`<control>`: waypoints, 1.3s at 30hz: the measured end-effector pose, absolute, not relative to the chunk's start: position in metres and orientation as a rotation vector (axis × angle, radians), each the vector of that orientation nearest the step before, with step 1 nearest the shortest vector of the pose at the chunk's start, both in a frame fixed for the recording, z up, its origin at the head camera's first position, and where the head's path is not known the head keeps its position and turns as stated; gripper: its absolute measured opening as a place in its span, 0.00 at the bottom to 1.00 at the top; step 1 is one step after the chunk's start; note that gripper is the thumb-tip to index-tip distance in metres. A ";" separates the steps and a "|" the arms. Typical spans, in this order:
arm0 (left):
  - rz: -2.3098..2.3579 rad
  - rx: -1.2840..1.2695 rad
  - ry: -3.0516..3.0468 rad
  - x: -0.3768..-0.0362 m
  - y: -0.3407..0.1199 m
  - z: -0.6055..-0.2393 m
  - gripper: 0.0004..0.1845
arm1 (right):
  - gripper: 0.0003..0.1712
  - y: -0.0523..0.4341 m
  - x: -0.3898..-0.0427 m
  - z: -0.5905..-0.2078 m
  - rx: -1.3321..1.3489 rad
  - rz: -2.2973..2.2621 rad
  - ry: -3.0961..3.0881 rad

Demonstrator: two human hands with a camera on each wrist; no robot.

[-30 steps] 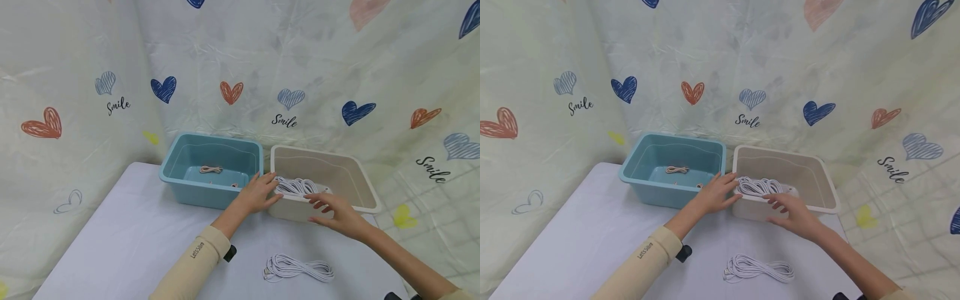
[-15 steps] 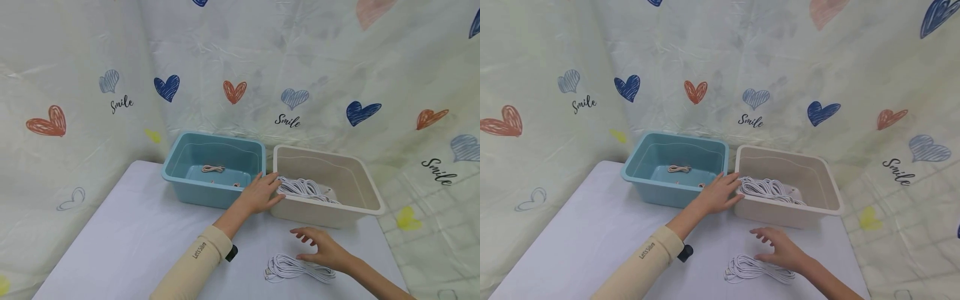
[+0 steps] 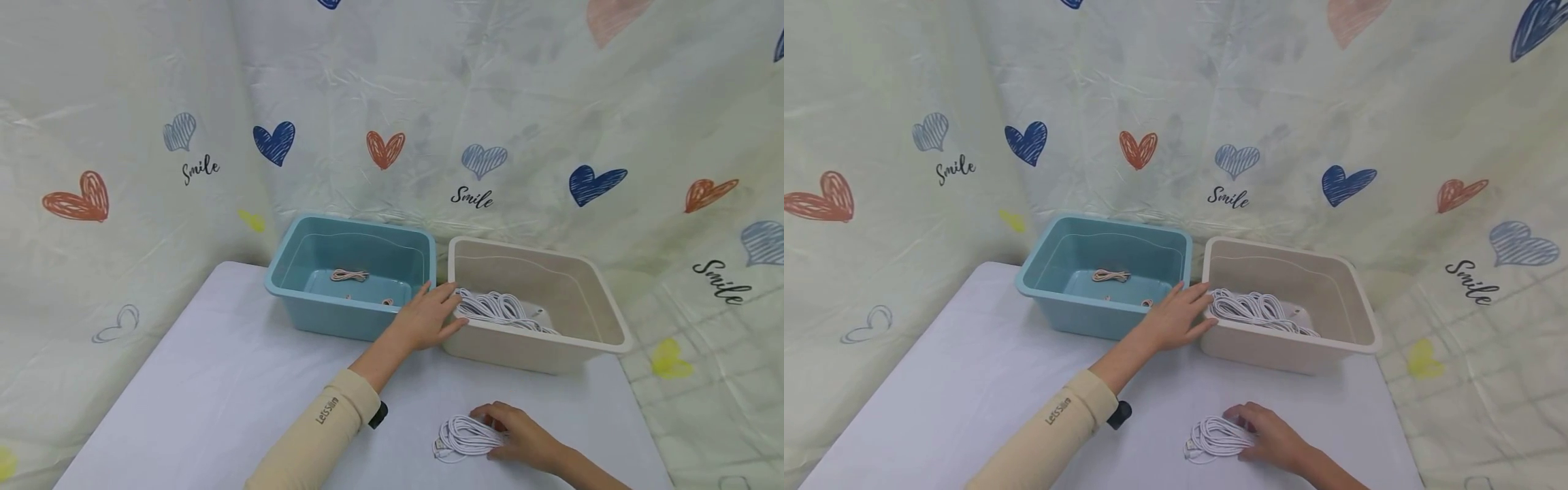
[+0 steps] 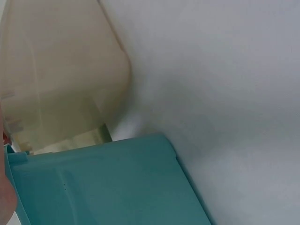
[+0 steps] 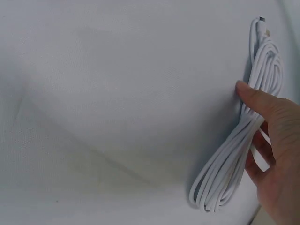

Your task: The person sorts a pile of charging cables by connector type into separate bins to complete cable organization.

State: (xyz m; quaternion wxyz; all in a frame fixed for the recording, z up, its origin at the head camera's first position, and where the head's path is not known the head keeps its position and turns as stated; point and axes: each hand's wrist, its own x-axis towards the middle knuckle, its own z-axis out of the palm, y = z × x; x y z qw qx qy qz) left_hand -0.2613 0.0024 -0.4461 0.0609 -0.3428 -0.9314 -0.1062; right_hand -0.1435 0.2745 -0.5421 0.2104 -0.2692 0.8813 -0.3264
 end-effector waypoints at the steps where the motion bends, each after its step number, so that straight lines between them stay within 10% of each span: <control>1: -0.322 -1.038 -2.817 -0.261 0.003 -0.446 0.29 | 0.34 0.275 -0.144 -0.543 -0.766 -0.900 2.459; 39: -0.363 -1.022 -2.845 -0.259 0.003 -0.444 0.29 | 0.27 0.295 -0.183 -0.447 -1.317 -0.923 2.622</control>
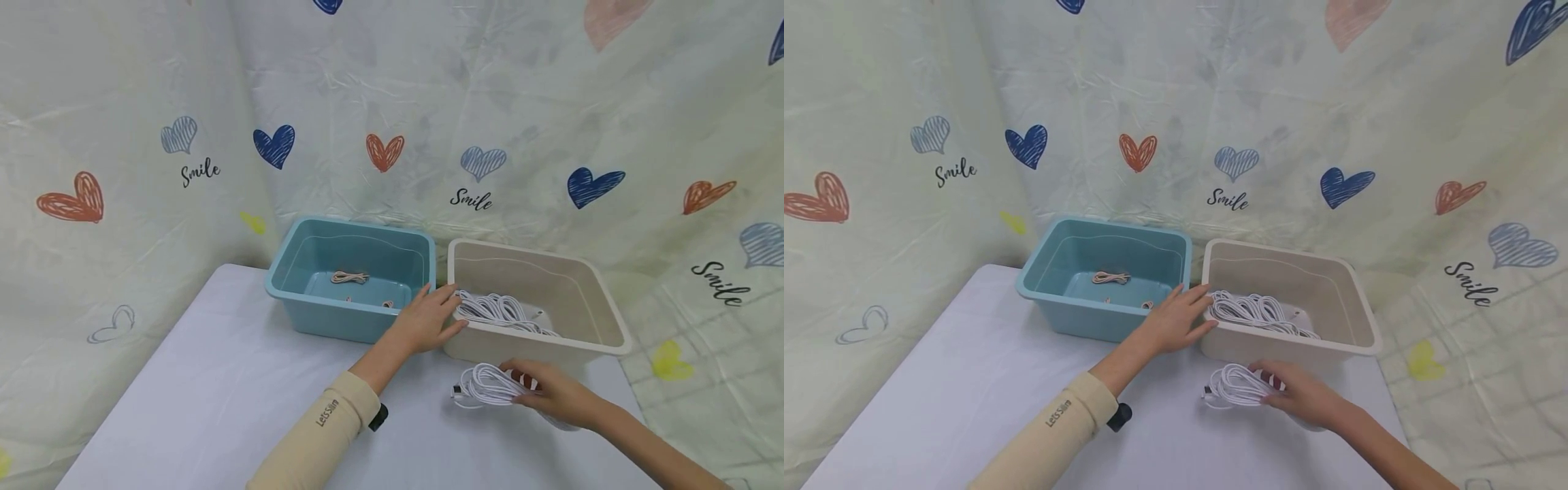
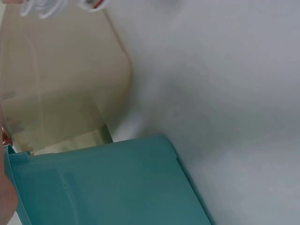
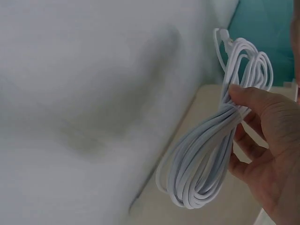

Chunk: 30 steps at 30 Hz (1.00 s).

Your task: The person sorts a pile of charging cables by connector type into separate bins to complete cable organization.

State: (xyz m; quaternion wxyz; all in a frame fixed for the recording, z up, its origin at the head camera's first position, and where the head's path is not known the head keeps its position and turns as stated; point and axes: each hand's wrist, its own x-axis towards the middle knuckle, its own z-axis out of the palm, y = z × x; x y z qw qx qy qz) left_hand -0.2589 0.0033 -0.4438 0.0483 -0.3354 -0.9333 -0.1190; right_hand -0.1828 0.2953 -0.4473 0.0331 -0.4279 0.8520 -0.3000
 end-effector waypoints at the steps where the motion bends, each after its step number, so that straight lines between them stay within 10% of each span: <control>1: -0.359 -1.020 -2.845 -0.259 0.003 -0.444 0.29 | 0.27 0.296 -0.184 -0.442 -1.315 -0.920 2.630; 30: -0.426 -1.027 -2.882 -0.262 0.004 -0.444 0.32 | 0.29 0.336 -0.241 -0.329 -0.877 -0.581 2.908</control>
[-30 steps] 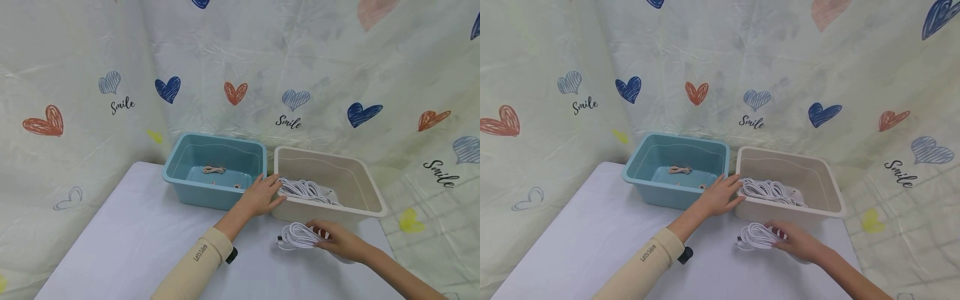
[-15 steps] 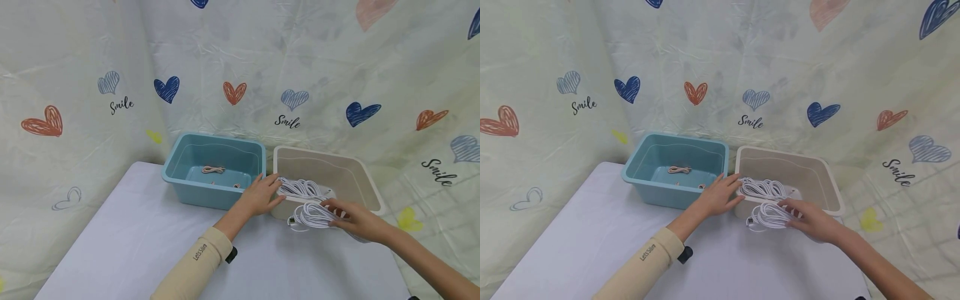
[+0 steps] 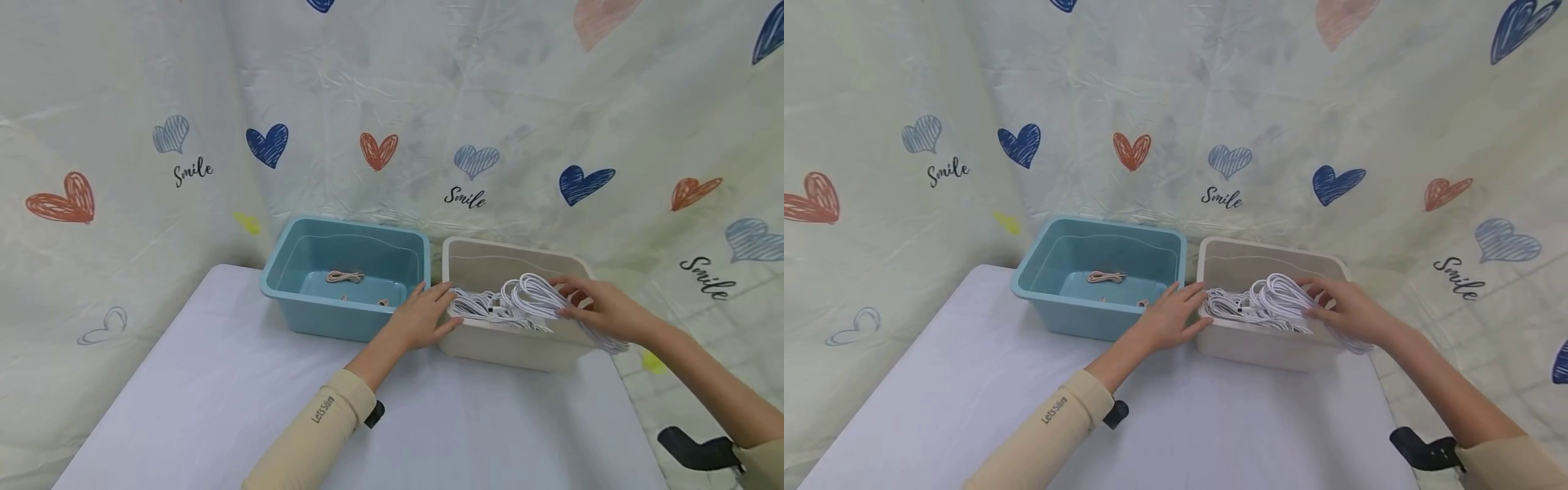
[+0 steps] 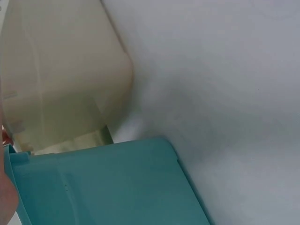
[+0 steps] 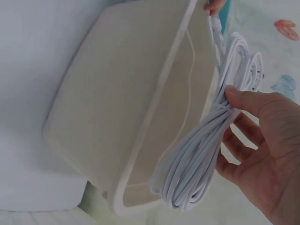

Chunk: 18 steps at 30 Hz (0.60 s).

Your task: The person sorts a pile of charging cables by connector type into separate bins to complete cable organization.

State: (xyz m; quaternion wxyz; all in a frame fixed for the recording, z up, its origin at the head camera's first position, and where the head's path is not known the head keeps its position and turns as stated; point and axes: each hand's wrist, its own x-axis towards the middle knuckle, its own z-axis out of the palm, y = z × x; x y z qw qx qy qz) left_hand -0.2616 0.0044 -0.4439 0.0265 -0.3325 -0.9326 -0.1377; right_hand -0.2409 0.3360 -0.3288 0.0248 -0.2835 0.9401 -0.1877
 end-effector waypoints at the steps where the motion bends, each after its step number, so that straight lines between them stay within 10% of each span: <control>1: -0.426 -1.029 -2.880 -0.262 0.004 -0.444 0.32 | 0.29 0.336 -0.244 -0.328 -0.858 -0.573 2.914; 18: -0.397 -1.037 -2.838 -0.261 0.004 -0.442 0.31 | 0.29 0.329 -0.299 -0.326 -0.619 -0.542 2.922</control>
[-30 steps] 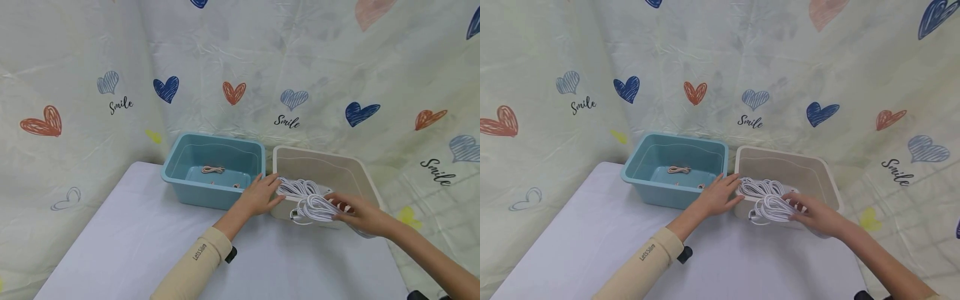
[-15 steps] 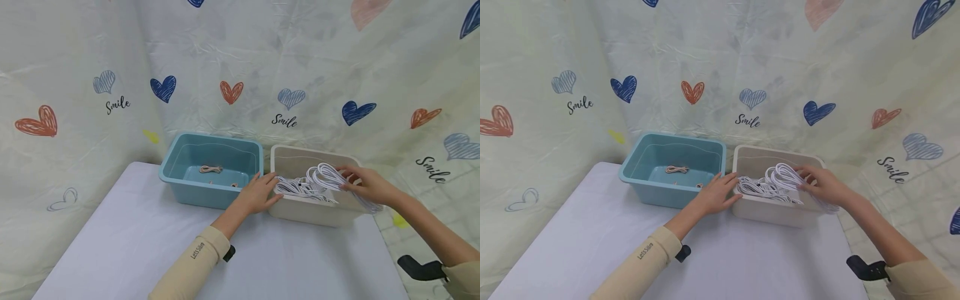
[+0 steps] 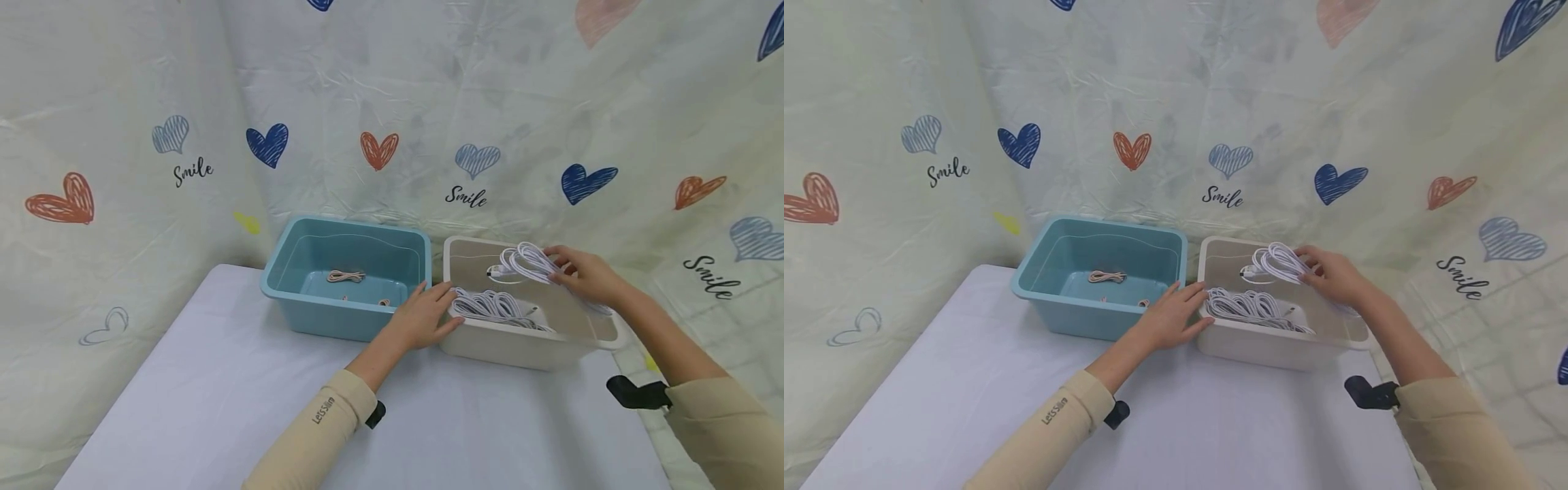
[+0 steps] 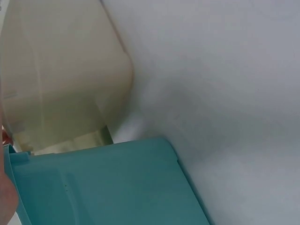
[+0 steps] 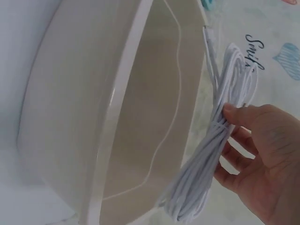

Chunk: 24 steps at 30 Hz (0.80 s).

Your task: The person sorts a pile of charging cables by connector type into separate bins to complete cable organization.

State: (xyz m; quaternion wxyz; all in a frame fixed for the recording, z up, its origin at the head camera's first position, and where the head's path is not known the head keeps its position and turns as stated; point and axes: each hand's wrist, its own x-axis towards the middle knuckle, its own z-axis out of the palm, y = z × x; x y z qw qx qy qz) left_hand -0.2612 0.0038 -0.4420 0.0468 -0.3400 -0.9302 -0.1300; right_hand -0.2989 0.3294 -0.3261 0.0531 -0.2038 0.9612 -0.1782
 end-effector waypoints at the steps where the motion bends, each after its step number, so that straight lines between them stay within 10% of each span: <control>1: -0.398 -1.039 -2.836 -0.261 0.004 -0.442 0.31 | 0.29 0.330 -0.301 -0.326 -0.608 -0.544 2.941; 24: -0.584 -1.010 -2.762 -0.264 -0.011 -0.430 0.27 | 0.36 0.294 -0.285 -0.335 -0.551 -0.652 3.074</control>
